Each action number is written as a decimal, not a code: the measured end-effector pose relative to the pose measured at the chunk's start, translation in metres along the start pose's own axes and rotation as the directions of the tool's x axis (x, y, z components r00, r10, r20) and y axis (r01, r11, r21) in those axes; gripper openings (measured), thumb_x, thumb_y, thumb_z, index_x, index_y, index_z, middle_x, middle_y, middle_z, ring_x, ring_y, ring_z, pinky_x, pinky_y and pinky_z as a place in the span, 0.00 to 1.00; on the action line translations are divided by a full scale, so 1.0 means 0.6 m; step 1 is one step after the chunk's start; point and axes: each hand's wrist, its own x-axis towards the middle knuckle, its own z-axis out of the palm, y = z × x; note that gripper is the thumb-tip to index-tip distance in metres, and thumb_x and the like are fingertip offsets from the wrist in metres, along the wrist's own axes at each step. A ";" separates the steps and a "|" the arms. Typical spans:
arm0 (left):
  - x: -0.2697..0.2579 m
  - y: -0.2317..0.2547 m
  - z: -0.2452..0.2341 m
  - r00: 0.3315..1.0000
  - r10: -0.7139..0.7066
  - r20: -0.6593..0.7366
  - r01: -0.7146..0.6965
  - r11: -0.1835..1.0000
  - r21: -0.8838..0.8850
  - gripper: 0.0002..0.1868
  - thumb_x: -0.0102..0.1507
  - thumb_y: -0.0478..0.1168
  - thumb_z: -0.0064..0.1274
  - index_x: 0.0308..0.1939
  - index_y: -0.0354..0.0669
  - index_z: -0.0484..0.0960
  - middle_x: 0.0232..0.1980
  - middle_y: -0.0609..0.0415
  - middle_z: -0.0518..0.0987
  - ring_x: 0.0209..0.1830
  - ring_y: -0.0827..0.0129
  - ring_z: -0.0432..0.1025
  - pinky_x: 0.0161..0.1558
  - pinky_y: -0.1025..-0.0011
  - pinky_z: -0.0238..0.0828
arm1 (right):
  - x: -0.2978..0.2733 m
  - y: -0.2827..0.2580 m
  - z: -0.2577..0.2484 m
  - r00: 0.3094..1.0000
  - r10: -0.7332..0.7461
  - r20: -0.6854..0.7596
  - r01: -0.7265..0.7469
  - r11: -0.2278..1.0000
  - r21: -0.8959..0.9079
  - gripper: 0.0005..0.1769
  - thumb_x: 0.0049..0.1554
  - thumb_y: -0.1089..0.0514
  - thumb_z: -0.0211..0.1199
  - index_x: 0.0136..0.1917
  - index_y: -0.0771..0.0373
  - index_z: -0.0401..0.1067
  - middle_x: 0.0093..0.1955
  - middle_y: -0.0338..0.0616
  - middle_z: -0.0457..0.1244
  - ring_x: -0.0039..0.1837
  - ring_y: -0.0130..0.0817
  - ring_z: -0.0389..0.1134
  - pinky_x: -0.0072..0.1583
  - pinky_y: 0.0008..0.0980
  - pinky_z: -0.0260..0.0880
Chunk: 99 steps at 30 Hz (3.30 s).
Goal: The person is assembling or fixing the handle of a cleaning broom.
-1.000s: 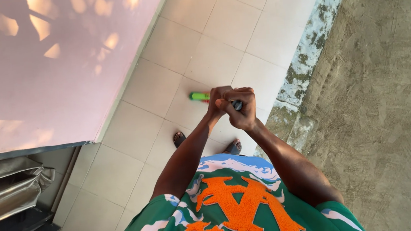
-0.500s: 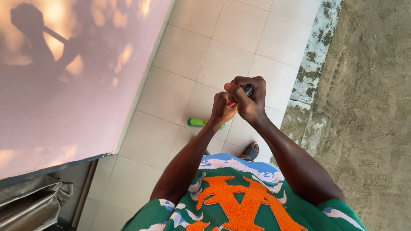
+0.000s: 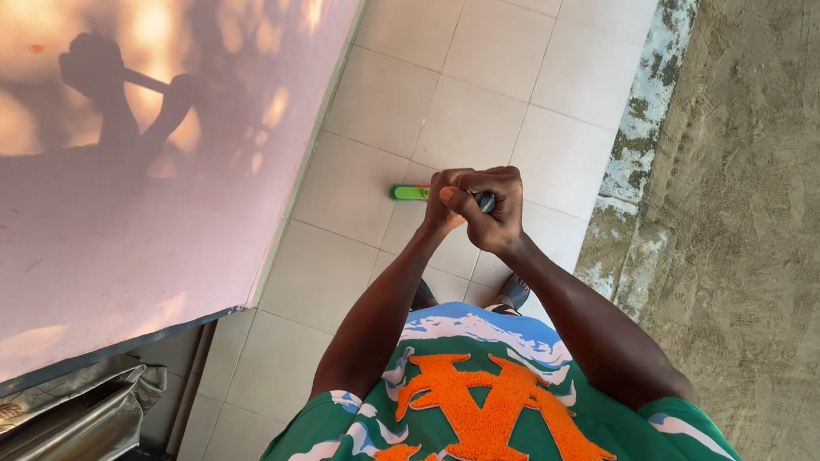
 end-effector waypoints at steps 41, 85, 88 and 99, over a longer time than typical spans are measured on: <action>0.171 -0.097 -0.148 0.989 0.126 0.076 -0.139 0.971 0.195 0.11 0.56 0.40 0.58 0.25 0.38 0.75 0.23 0.51 0.74 0.23 0.70 0.65 0.26 0.66 0.62 | 0.186 0.098 0.077 0.998 0.064 0.007 -0.064 0.998 0.016 0.18 0.57 0.69 0.61 0.27 0.69 0.63 0.24 0.40 0.53 0.28 0.24 0.51 0.33 0.29 0.49; 0.211 -0.145 -0.373 0.933 -0.125 0.338 0.092 0.989 0.112 0.11 0.59 0.39 0.57 0.28 0.33 0.76 0.25 0.44 0.80 0.24 0.56 0.74 0.31 0.60 0.68 | 0.332 0.118 0.266 0.900 0.326 -0.291 -0.328 0.944 0.042 0.18 0.56 0.64 0.60 0.26 0.70 0.66 0.23 0.38 0.57 0.28 0.23 0.54 0.33 0.28 0.52; 0.273 -0.154 -0.367 0.962 0.034 0.272 -0.068 0.990 0.119 0.11 0.54 0.37 0.59 0.27 0.34 0.74 0.24 0.44 0.78 0.25 0.56 0.72 0.29 0.60 0.68 | 0.351 0.144 0.253 0.939 0.225 -0.258 -0.241 0.970 -0.030 0.15 0.57 0.64 0.58 0.30 0.71 0.70 0.25 0.39 0.61 0.30 0.23 0.57 0.34 0.27 0.55; 0.355 -0.108 -0.399 0.939 0.212 0.272 -0.231 0.972 0.036 0.18 0.49 0.38 0.60 0.18 0.37 0.64 0.18 0.49 0.66 0.18 0.69 0.58 0.22 0.64 0.57 | 0.399 0.142 0.261 0.981 0.015 -0.196 -0.055 0.979 -0.198 0.12 0.52 0.68 0.58 0.27 0.69 0.64 0.25 0.42 0.52 0.29 0.25 0.51 0.35 0.30 0.50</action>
